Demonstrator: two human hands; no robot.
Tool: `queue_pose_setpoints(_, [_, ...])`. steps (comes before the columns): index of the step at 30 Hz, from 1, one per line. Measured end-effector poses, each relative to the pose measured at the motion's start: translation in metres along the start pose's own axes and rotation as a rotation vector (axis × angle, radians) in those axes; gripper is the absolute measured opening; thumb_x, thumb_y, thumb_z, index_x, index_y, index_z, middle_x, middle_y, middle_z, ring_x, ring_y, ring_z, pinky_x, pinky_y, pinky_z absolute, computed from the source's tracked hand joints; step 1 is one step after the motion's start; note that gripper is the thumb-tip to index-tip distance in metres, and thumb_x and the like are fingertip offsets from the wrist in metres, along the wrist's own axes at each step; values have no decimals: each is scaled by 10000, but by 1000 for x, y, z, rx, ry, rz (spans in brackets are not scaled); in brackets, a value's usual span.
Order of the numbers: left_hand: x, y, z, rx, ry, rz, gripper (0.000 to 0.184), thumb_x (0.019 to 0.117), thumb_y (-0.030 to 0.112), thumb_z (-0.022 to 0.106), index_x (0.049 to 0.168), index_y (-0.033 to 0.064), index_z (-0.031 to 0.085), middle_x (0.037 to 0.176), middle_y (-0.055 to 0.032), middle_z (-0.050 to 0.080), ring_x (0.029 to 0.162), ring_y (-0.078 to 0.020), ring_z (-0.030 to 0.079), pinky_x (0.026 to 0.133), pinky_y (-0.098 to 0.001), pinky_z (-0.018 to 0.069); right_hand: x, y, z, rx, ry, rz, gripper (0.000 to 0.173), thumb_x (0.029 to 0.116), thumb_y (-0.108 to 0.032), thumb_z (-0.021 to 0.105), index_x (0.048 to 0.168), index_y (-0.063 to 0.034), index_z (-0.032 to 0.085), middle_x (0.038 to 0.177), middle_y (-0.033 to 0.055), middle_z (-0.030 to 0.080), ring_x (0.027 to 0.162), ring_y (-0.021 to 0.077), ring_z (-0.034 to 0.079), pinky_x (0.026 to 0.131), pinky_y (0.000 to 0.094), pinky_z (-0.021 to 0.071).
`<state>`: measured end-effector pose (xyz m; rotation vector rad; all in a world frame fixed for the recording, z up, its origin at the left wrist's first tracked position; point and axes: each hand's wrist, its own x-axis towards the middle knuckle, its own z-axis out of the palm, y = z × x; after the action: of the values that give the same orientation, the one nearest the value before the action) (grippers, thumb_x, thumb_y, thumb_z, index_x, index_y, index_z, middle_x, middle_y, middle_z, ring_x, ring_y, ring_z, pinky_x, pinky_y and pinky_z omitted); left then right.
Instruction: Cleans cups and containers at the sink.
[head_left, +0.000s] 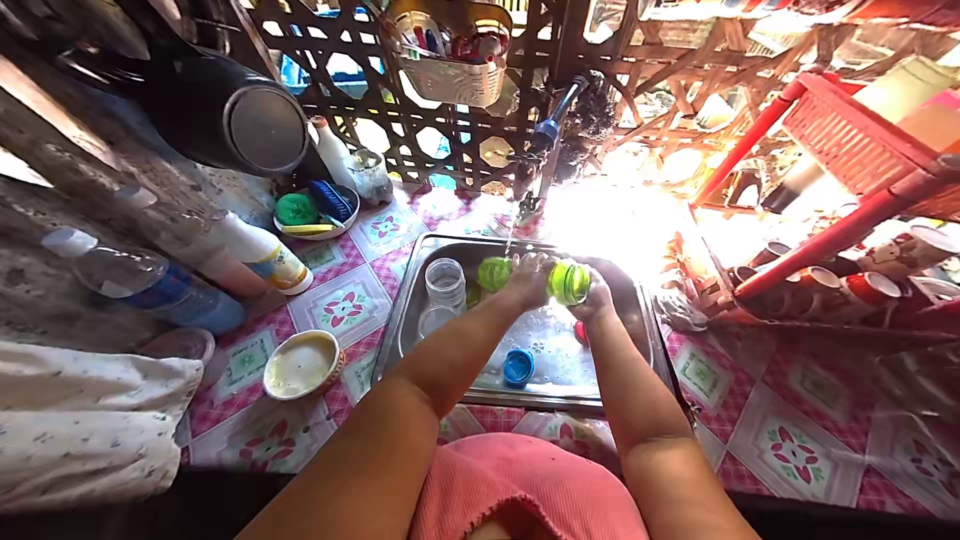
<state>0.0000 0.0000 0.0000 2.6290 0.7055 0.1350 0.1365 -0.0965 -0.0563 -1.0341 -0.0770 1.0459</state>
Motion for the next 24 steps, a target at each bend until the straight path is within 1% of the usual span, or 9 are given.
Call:
queue_pose_setpoints(2, [2,11,5,231,-67,21,753,745,176,848,1437,201,552,1461,-114,535,1409,-379,417,1140,-704,261,-11,17,-17,14,141,165,380,1033,-426,471,1233,-122,581,1003,121,660,840,248,665,684,432,574])
queue_pose_setpoints(4, [3,20,5,377,-129,41,750,774,33,791,1461,196,538,1479,-122,524,1431,-382,396,1152,-699,242,-21,28,-17,-12,268,264,404,1038,-395,486,1301,-93,535,1020,164,633,795,280,650,644,434,565])
queue_pose_setpoints(8, [4,26,7,565,-176,107,587,905,-77,606,1446,143,550,1488,-138,513,1438,-365,391,1177,-641,242,-19,50,-18,-18,304,276,402,1031,-336,549,1315,-52,526,1044,207,642,836,318,666,674,468,579])
queue_pose_setpoints(13, [9,28,4,687,-253,162,573,962,-92,510,1494,119,493,1581,-127,421,1524,-335,267,1241,-579,139,-19,59,-5,-132,331,280,444,1008,-361,604,1304,-38,531,1022,210,642,832,315,656,697,485,577])
queue_pose_setpoints(15, [10,31,4,727,-252,199,573,956,-110,506,1487,105,497,1587,-134,410,1529,-335,254,1247,-567,127,-21,62,1,-162,322,323,491,1013,-481,539,1266,-60,553,989,189,630,808,305,633,681,500,560])
queue_pose_setpoints(16, [11,33,5,752,-249,217,564,963,-113,493,1487,96,493,1591,-135,403,1533,-328,249,1252,-556,120,-19,64,0,-155,309,361,511,1019,-509,502,1283,-73,538,1022,192,615,839,317,618,703,519,545])
queue_pose_setpoints(18, [10,37,8,811,-243,250,603,959,-140,469,1514,96,460,1615,-118,375,1542,-307,232,1258,-515,121,-17,68,-3,-154,295,396,489,1028,-482,498,1308,-82,520,1072,200,605,882,330,614,728,526,540])
queue_pose_setpoints(21, [6,41,8,860,-227,308,620,951,-157,465,1521,84,449,1614,-108,376,1533,-290,259,1256,-442,166,-21,69,-8,-116,353,334,391,1013,-287,574,1316,-44,530,1090,207,629,893,310,641,741,486,560])
queue_pose_setpoints(24, [5,38,11,795,-172,301,609,942,-152,483,1496,103,483,1571,-119,428,1501,-300,315,1240,-457,195,-31,61,-12,175,420,103,368,1036,-249,502,1333,-31,501,1138,202,604,947,300,632,778,470,562])
